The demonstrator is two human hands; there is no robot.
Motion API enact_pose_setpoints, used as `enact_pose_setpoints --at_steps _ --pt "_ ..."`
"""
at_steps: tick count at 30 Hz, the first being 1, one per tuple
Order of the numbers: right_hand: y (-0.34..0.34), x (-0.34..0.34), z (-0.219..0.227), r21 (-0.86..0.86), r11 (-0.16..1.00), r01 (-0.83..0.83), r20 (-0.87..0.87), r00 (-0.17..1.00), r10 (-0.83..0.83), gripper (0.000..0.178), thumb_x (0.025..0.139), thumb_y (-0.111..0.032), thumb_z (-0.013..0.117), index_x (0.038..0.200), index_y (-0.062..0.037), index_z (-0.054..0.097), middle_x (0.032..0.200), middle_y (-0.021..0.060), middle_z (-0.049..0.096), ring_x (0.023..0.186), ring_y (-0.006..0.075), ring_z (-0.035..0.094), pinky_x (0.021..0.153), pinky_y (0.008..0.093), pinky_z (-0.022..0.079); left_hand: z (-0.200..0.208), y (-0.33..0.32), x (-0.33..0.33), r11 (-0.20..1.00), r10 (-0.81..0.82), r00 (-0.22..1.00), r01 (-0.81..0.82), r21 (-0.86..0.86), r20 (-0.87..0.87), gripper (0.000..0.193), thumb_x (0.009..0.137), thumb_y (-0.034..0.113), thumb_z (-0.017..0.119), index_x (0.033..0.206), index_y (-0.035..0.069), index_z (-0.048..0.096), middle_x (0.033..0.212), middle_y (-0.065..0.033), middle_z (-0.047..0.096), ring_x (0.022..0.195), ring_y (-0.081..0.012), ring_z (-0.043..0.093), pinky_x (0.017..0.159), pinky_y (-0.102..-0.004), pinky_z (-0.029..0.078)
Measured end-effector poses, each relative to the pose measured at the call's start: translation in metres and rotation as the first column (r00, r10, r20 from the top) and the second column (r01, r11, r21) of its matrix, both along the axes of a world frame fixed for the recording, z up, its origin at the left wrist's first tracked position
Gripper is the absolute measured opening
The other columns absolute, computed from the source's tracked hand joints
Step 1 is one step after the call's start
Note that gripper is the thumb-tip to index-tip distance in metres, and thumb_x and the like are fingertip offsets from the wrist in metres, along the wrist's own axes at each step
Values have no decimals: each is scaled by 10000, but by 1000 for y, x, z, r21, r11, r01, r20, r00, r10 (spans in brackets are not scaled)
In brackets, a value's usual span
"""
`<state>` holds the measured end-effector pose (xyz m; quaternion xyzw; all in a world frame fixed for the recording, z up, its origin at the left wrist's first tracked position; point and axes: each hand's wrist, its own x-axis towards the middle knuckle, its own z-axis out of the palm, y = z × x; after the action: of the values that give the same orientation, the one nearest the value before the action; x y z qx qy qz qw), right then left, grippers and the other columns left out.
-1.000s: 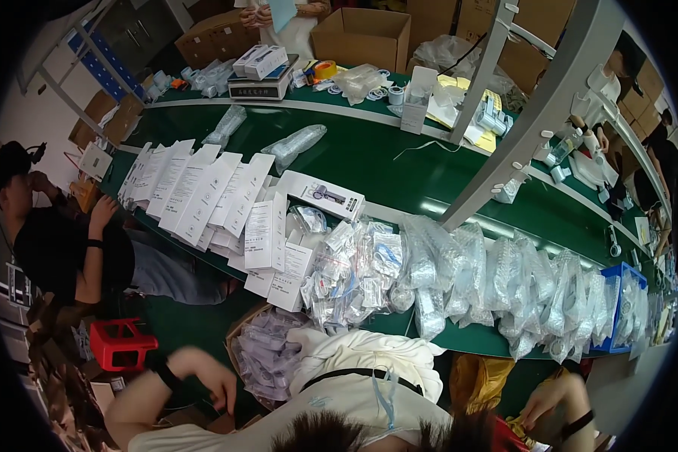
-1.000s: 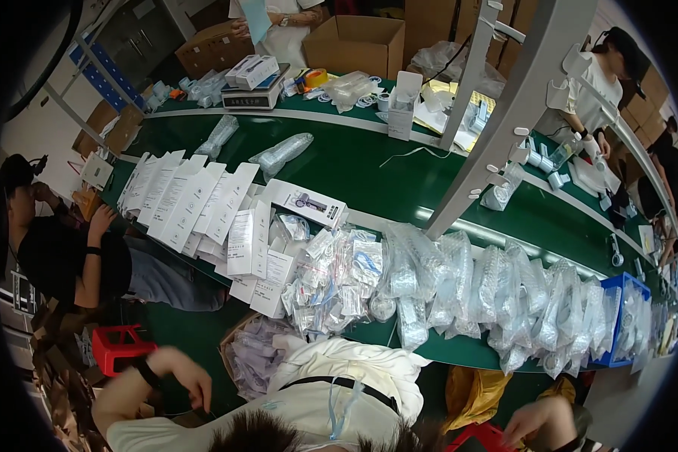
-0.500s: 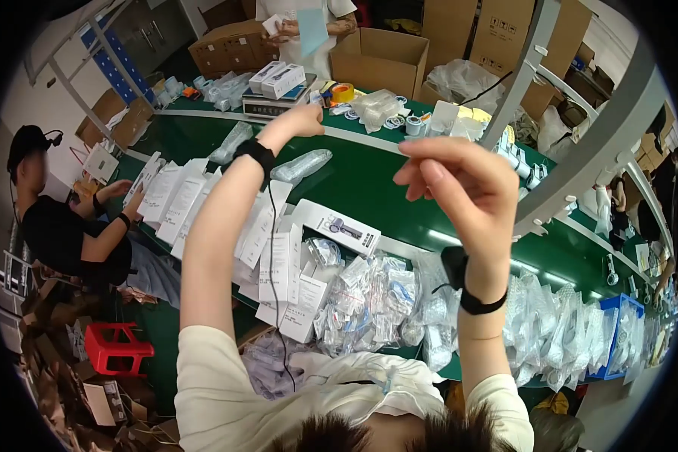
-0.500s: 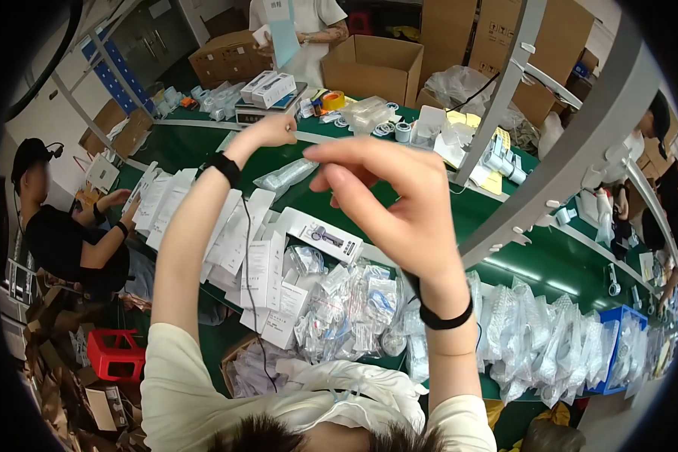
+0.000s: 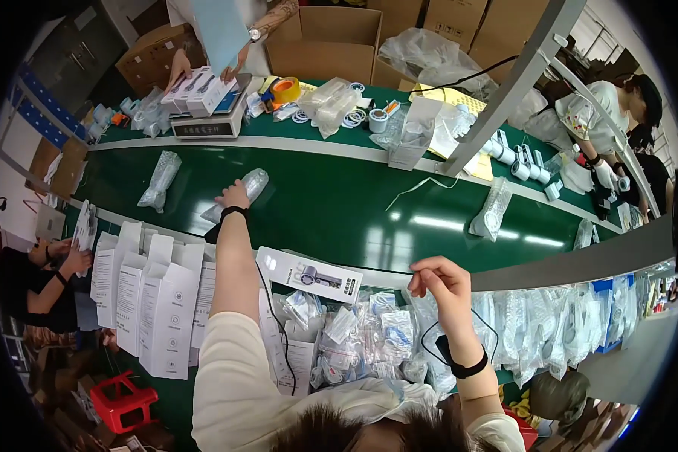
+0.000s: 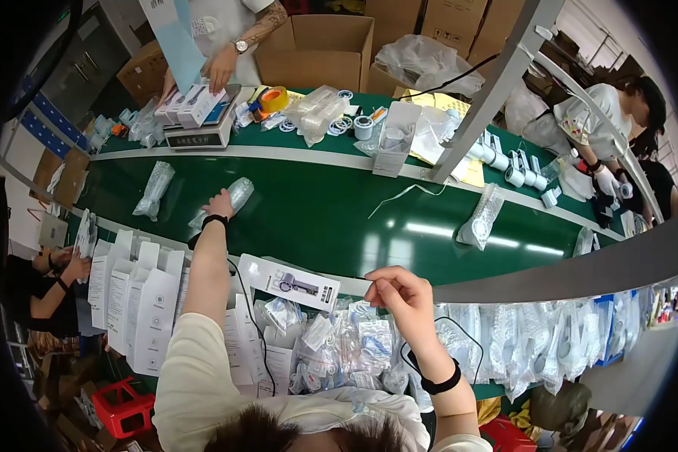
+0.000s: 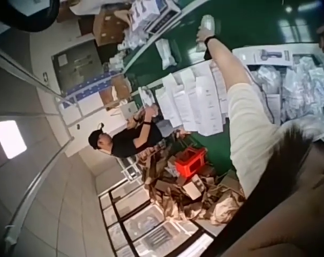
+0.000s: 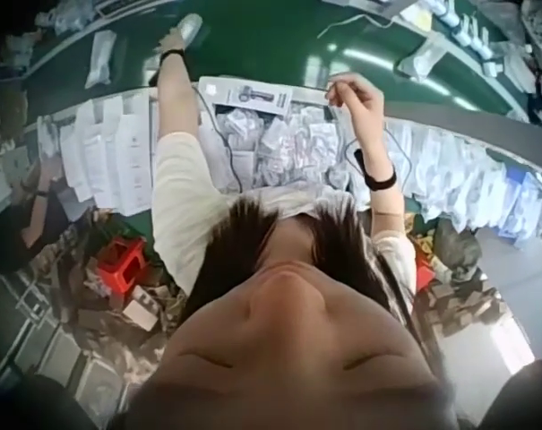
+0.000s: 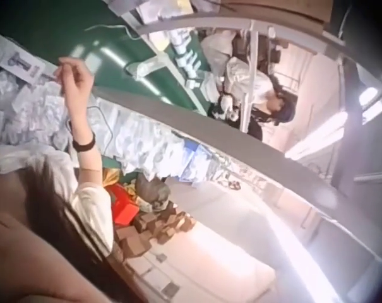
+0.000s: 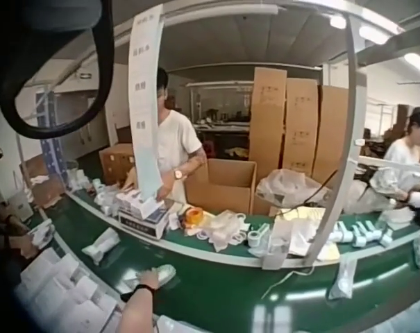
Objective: The person packs items by hand, picking up a bubble-wrapped object and a small bag to place them into a white box. They repeat this process multiple times, occasionally reaching into a cardboard box for more supplies.
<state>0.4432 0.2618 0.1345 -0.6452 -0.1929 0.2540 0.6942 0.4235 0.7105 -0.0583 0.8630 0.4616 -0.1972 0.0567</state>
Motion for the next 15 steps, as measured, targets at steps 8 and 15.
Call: enact_pose_setpoints --at_steps 8,15 --pt "84 10 -105 -587 809 25 682 554 478 602 668 -246 677 1190 -47 453 1123 155 495 989 303 497 817 444 408 80 -26 52 966 233 617 -56 -253 752 645 581 337 691 1061 -45 491 1001 -229 581 938 -333 571 781 -374 460" --pt "134 -24 -160 -934 312 -171 203 464 862 1059 551 -325 752 1364 -84 118 1163 167 441 1050 392 440 823 527 385 238 -174 16 581 634 241 479 -658 735 458 676 193 622 1056 -34 502 934 -88 580 829 -167 570 716 -302 456"
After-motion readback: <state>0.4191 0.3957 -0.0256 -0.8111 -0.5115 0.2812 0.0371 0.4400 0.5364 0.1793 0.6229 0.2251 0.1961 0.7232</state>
